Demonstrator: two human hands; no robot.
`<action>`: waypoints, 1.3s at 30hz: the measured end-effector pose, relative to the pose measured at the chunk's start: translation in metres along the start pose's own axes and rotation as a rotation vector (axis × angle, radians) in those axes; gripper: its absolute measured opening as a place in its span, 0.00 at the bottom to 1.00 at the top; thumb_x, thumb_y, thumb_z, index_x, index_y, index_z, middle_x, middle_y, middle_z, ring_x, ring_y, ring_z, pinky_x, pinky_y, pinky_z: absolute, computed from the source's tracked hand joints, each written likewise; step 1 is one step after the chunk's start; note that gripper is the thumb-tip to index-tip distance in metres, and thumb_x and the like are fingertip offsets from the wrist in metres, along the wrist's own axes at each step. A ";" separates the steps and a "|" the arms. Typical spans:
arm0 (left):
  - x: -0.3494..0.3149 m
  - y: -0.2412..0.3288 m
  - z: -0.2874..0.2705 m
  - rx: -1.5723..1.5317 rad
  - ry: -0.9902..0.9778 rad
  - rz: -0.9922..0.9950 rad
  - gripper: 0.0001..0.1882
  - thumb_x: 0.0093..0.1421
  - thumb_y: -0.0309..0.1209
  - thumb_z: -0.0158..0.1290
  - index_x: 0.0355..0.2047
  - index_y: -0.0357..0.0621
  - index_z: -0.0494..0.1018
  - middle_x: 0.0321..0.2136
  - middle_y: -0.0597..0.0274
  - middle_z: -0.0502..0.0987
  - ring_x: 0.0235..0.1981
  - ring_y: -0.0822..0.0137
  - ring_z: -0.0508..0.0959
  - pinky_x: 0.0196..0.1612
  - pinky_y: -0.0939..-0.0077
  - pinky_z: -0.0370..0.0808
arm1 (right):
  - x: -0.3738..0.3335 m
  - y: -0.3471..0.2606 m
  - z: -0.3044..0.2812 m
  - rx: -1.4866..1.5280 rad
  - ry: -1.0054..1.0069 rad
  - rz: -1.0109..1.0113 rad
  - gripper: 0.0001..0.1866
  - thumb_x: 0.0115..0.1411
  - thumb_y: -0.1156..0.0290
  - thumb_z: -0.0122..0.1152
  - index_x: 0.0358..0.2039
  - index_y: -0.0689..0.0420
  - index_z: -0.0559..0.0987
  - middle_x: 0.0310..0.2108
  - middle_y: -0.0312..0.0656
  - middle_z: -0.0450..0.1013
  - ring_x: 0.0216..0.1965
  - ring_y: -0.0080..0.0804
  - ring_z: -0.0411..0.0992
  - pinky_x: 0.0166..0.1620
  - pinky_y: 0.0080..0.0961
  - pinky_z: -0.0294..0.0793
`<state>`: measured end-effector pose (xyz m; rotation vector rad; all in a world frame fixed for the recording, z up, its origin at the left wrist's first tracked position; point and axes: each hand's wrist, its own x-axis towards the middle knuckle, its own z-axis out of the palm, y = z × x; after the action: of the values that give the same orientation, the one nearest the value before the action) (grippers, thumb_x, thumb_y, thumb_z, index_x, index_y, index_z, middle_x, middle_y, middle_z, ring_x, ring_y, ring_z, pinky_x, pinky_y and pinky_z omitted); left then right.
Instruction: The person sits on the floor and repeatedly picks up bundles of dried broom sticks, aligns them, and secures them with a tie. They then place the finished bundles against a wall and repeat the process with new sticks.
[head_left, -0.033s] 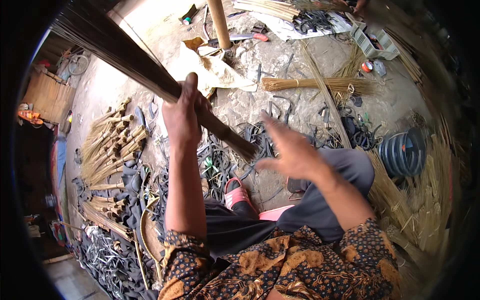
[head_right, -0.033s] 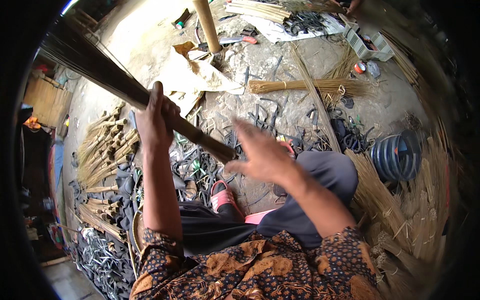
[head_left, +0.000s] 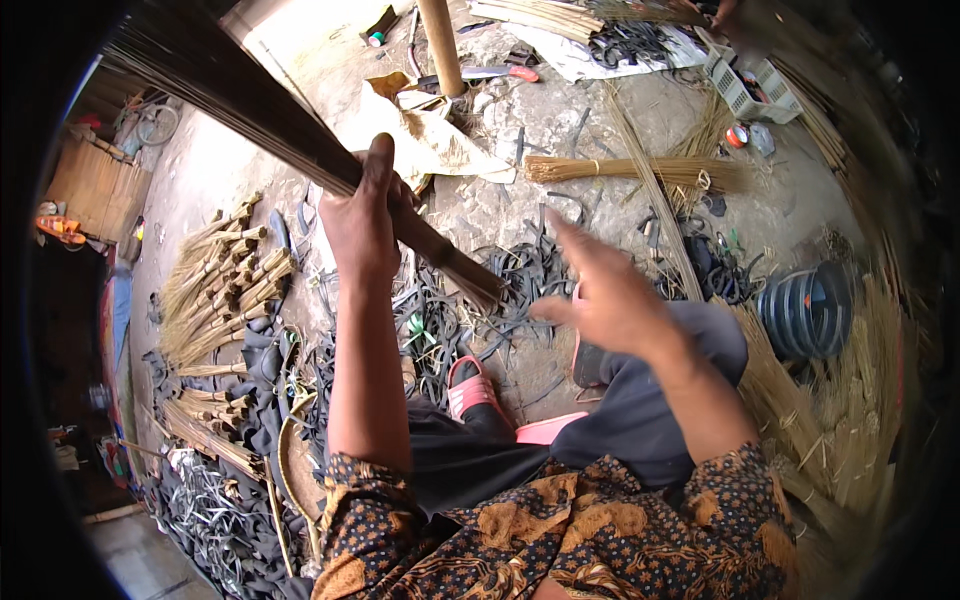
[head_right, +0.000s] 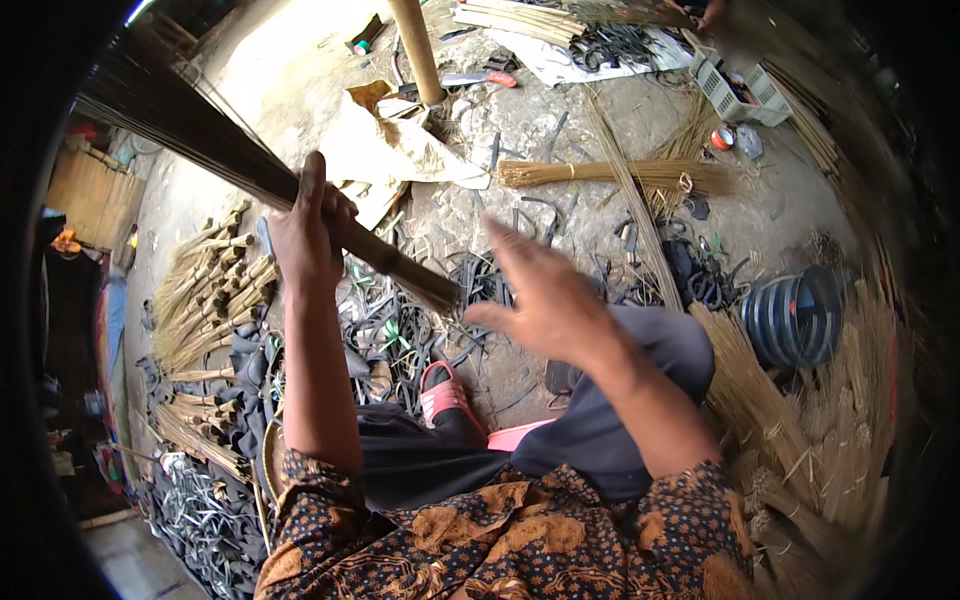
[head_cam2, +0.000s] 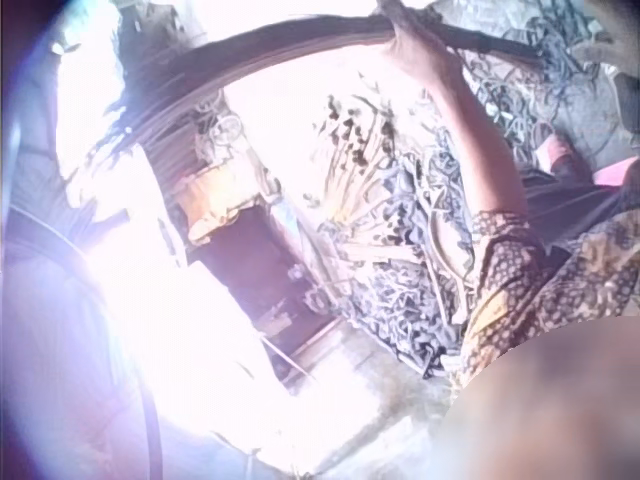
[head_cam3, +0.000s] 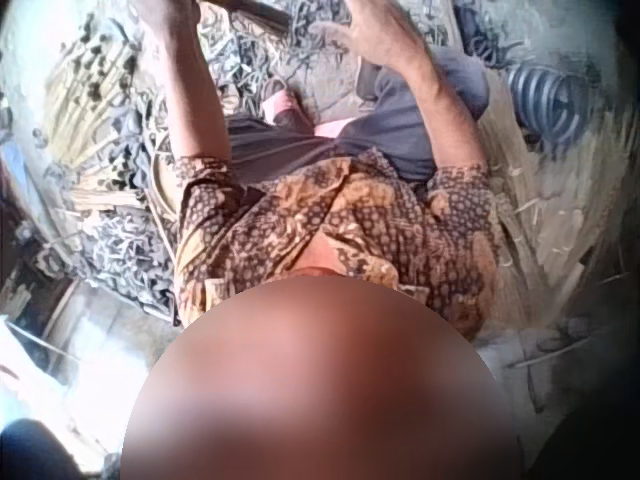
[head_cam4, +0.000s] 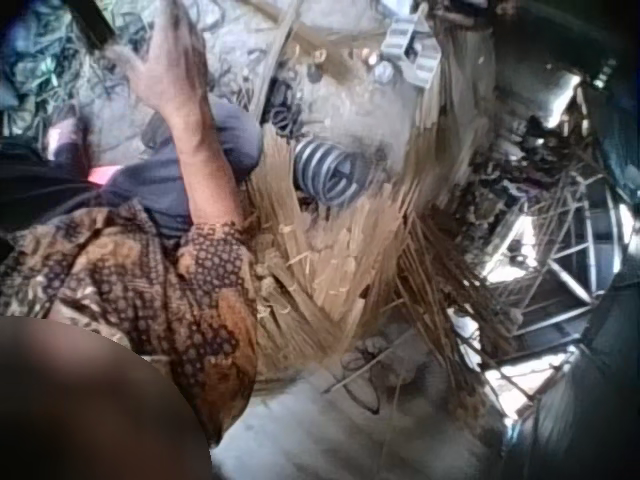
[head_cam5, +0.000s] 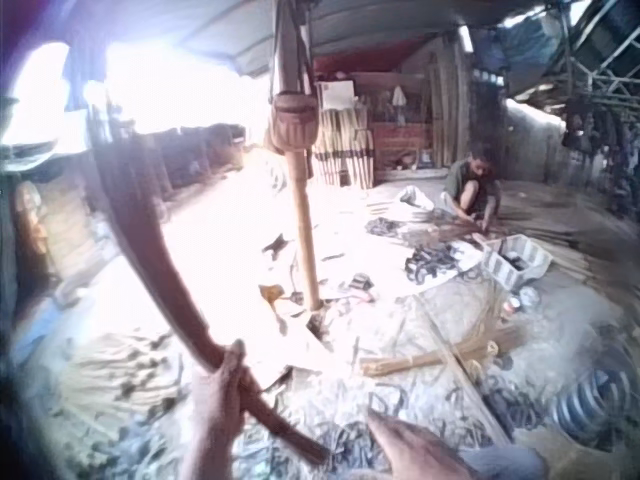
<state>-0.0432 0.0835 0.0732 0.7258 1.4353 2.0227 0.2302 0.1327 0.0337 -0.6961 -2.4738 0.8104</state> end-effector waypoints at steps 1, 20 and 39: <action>0.014 -0.003 0.004 0.022 0.023 0.055 0.17 0.63 0.40 0.66 0.26 0.48 0.71 0.17 0.72 0.67 0.19 0.75 0.68 0.26 0.77 0.68 | -0.004 0.008 -0.022 -0.030 0.082 0.001 0.45 0.59 0.60 0.73 0.71 0.59 0.62 0.66 0.60 0.67 0.64 0.50 0.71 0.63 0.38 0.73; 0.148 -0.347 0.013 0.300 -0.005 -0.110 0.15 0.67 0.36 0.62 0.29 0.43 0.72 0.22 0.75 0.70 0.25 0.80 0.67 0.28 0.79 0.64 | 0.012 0.044 -0.064 -0.160 -0.161 0.467 0.21 0.61 0.70 0.64 0.54 0.61 0.76 0.42 0.51 0.80 0.43 0.50 0.79 0.50 0.43 0.75; 0.101 -0.316 -0.041 0.402 -0.152 -0.220 0.19 0.66 0.27 0.61 0.54 0.41 0.67 0.41 0.57 0.79 0.42 0.67 0.80 0.47 0.71 0.79 | 0.010 0.034 -0.049 -0.240 -0.346 0.425 0.23 0.62 0.62 0.66 0.54 0.60 0.75 0.45 0.53 0.79 0.46 0.54 0.77 0.51 0.45 0.73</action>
<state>-0.1032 0.2160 -0.2279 0.8233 1.7660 1.4977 0.2600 0.1826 0.0499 -1.2961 -2.8074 0.8456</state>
